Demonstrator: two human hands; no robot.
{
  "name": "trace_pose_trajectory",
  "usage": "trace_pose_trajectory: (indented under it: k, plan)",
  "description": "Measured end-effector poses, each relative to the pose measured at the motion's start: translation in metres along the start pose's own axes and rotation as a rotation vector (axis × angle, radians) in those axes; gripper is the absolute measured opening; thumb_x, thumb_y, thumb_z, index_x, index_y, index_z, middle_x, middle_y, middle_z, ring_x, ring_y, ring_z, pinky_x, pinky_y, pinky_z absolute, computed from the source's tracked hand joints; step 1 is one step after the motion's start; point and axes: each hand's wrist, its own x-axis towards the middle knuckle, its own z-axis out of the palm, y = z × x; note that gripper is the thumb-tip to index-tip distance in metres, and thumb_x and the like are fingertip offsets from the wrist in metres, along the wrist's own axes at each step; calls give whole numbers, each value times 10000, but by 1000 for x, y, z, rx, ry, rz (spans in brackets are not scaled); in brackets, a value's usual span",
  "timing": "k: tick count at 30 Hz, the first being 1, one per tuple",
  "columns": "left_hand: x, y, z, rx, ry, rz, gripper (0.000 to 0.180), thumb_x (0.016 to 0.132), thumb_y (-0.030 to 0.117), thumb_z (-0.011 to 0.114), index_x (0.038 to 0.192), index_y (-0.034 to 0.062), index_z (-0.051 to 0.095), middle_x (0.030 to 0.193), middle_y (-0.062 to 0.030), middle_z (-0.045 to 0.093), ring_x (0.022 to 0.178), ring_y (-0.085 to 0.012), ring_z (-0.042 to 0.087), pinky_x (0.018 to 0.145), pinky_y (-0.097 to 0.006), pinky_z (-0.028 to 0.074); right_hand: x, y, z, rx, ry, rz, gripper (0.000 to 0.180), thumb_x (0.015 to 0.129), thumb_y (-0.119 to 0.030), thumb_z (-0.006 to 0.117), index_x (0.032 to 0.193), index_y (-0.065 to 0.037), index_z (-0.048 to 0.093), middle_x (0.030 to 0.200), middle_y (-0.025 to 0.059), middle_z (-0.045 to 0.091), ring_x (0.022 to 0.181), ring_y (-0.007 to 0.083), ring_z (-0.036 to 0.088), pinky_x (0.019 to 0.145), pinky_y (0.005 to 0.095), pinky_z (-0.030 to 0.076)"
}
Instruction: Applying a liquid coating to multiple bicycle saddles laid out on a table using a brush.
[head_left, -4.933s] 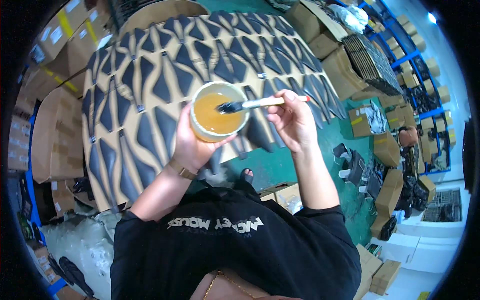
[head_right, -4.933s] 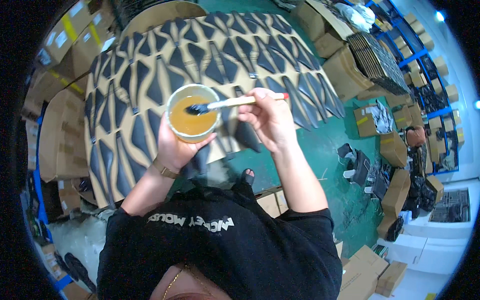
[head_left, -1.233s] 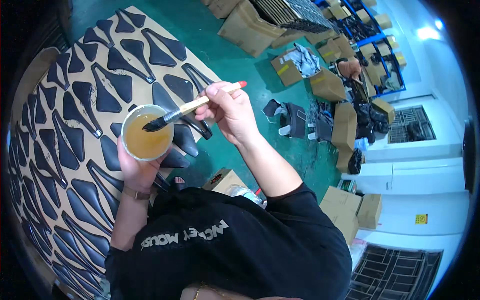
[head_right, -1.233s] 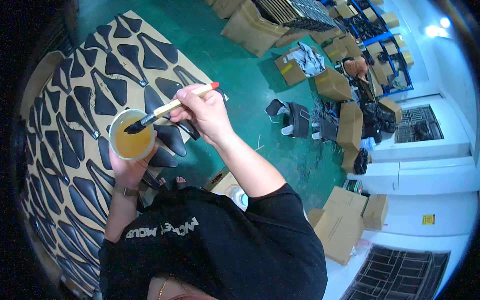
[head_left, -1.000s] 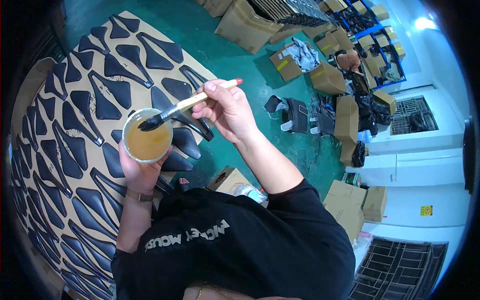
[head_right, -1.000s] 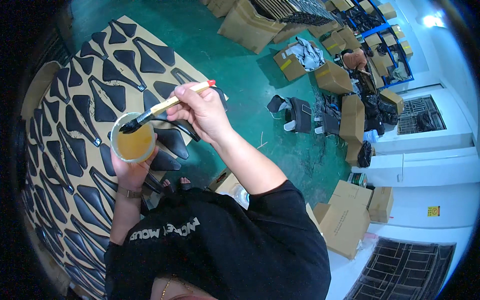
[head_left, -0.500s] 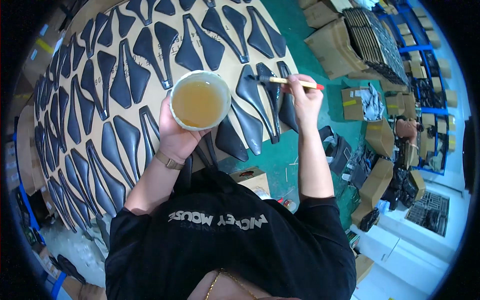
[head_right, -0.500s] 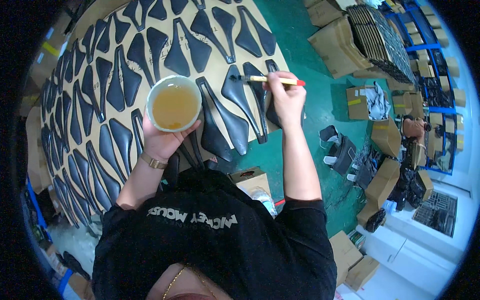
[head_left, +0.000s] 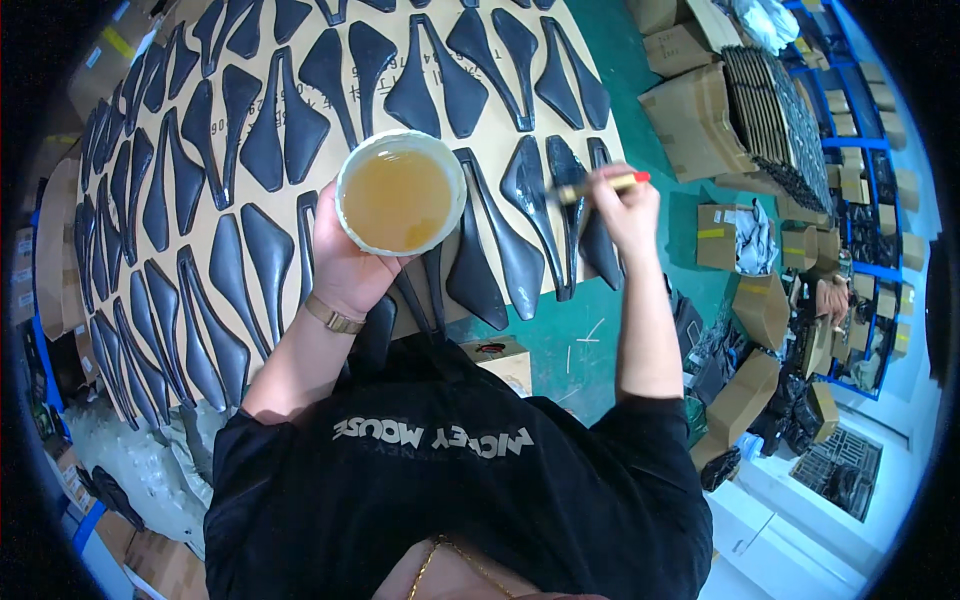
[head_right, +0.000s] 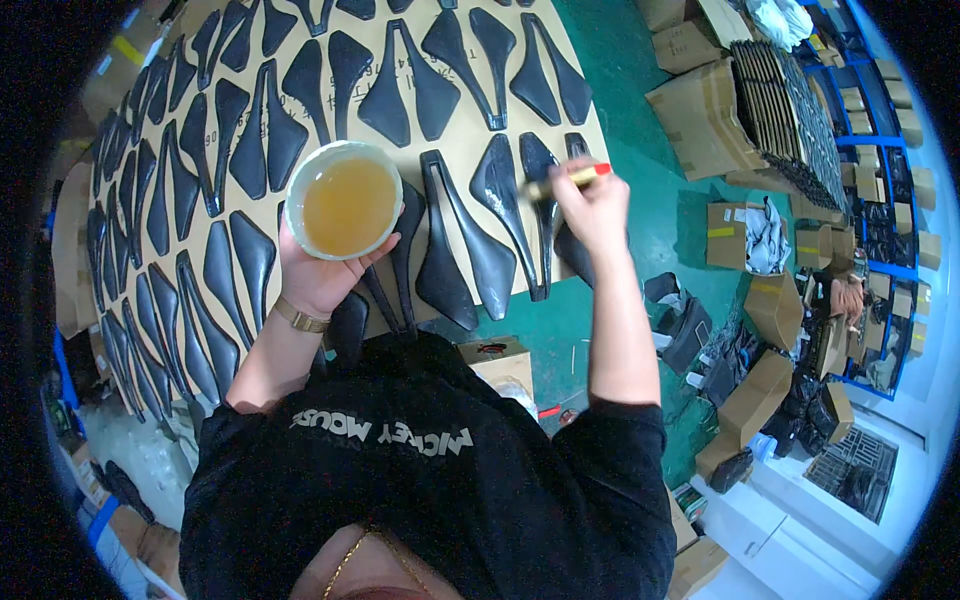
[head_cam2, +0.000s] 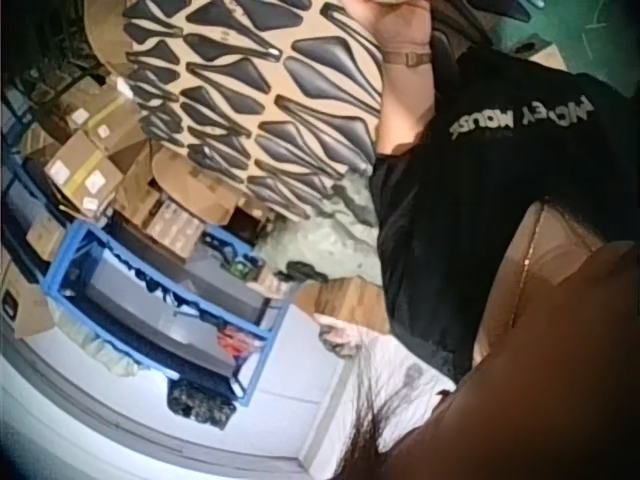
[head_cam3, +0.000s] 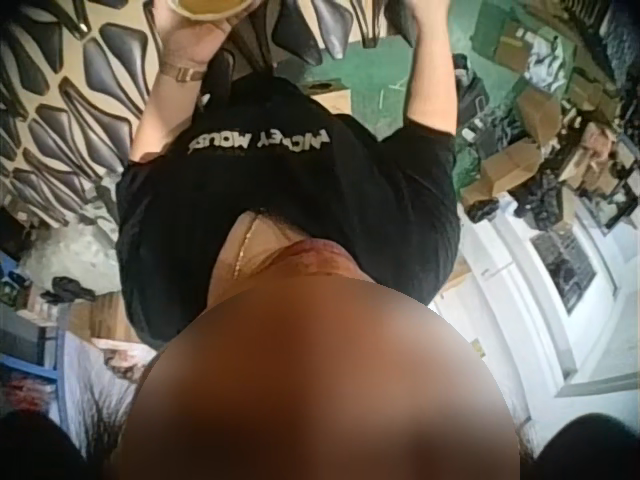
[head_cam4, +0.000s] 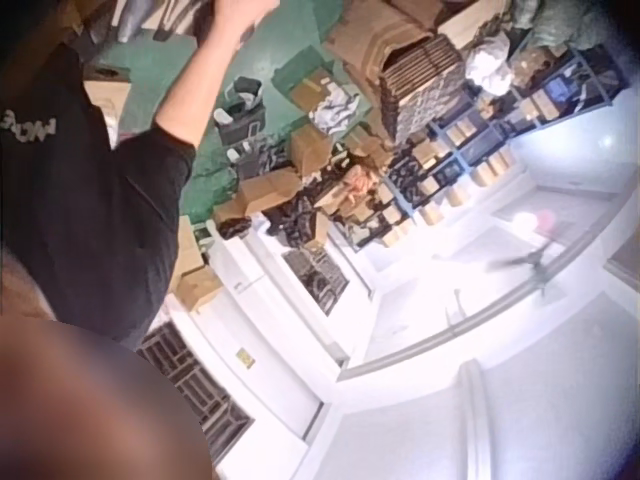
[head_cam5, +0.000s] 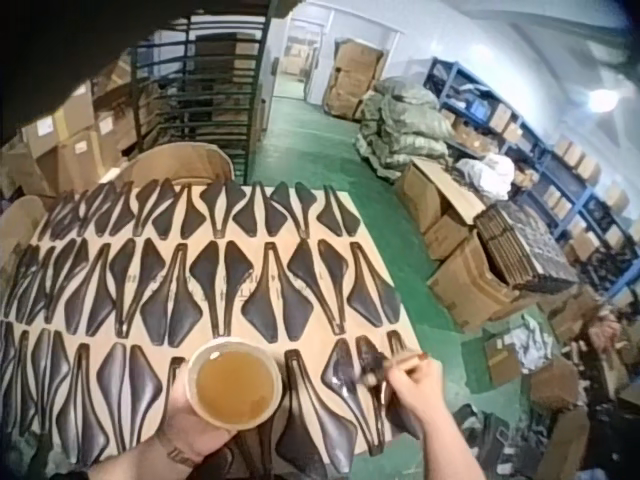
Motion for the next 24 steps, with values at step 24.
trace_pose_trajectory:
  k: [24]
  plan:
    - [-15,-2,4,128,-59,13,573,950,467,188,1311,95,432,1272,-142,512,1123,-330,549,872,-509,499,-29,-40,-42,-176,-438,-14,58,725,-43,576,753,-11,616,778,62,648,723,98,597,655,242,472]
